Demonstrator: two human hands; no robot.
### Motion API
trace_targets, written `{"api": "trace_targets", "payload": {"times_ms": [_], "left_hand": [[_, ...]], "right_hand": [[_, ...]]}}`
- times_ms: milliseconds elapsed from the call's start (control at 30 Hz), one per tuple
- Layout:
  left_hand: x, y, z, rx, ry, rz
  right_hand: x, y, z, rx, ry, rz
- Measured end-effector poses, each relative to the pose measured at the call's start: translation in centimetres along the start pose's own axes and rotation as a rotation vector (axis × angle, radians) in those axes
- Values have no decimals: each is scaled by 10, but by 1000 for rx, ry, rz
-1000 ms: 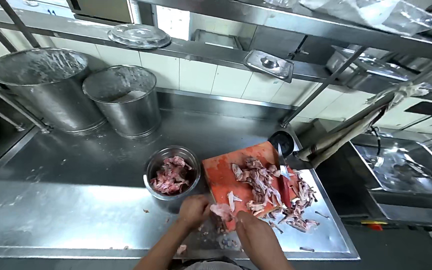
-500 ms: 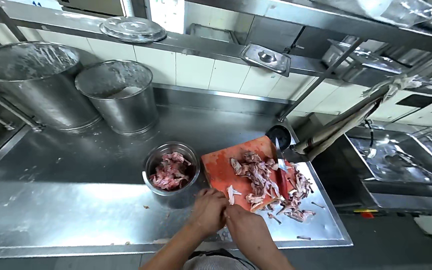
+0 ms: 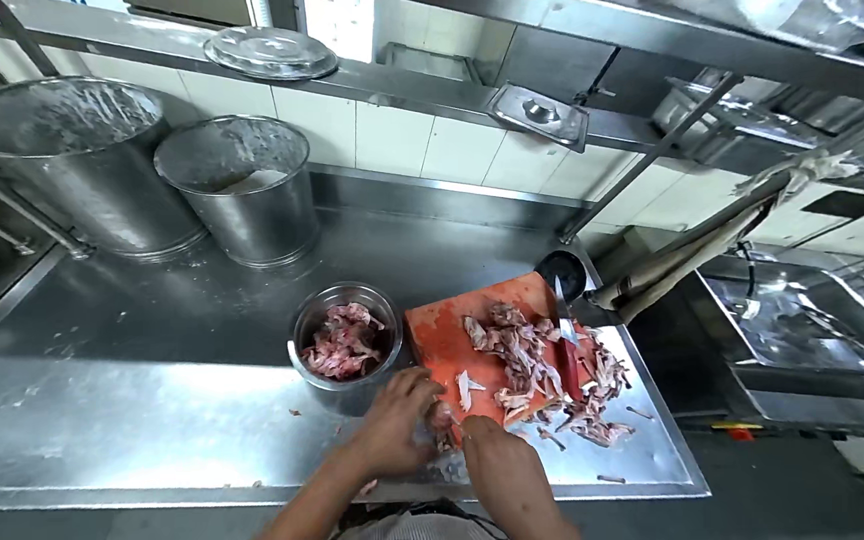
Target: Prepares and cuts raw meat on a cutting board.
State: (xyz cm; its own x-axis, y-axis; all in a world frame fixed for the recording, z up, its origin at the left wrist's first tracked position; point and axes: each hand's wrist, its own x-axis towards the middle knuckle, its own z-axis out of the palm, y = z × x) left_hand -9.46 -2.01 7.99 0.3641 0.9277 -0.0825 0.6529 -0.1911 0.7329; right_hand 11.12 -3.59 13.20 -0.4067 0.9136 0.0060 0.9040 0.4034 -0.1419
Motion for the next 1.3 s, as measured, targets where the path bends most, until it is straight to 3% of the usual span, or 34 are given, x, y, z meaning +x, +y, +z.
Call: {"api": "trace_targets", "payload": {"times_ms": [100, 233, 367, 467, 567, 667, 733, 867, 1033, 1167, 1300], "left_hand": [[4, 21, 11, -22, -7, 91], [5, 2, 37, 27, 81, 101], [-8, -18, 36, 46, 6, -105], [-30, -57, 31, -6, 104, -347], [-49, -77, 25, -88, 126, -384], [-60, -84, 22, -174, 36, -408], [-64, -82, 28, -192, 16, -423], [-77, -72, 49, -256, 14, -435], [-82, -56, 72, -276, -35, -468], [-61, -36, 77, -219, -118, -478], [-33, -19, 80, -238, -84, -429]], "right_hand": [[3, -11, 4, -16, 6, -37], [0, -16, 3, 75, -80, -96], [-6, -19, -1, 130, -183, -73], [8, -23, -19, 202, -104, -86], [45, -34, -31, 266, 12, -118], [100, -45, -15, 423, -192, -87], [124, -34, 20, 449, -312, -44], [127, 32, 66, 336, -348, 144], [134, 111, 76, 114, -165, 363], [166, 108, 82, 41, -335, 410], [156, 90, 88, 60, -408, 355]]}}
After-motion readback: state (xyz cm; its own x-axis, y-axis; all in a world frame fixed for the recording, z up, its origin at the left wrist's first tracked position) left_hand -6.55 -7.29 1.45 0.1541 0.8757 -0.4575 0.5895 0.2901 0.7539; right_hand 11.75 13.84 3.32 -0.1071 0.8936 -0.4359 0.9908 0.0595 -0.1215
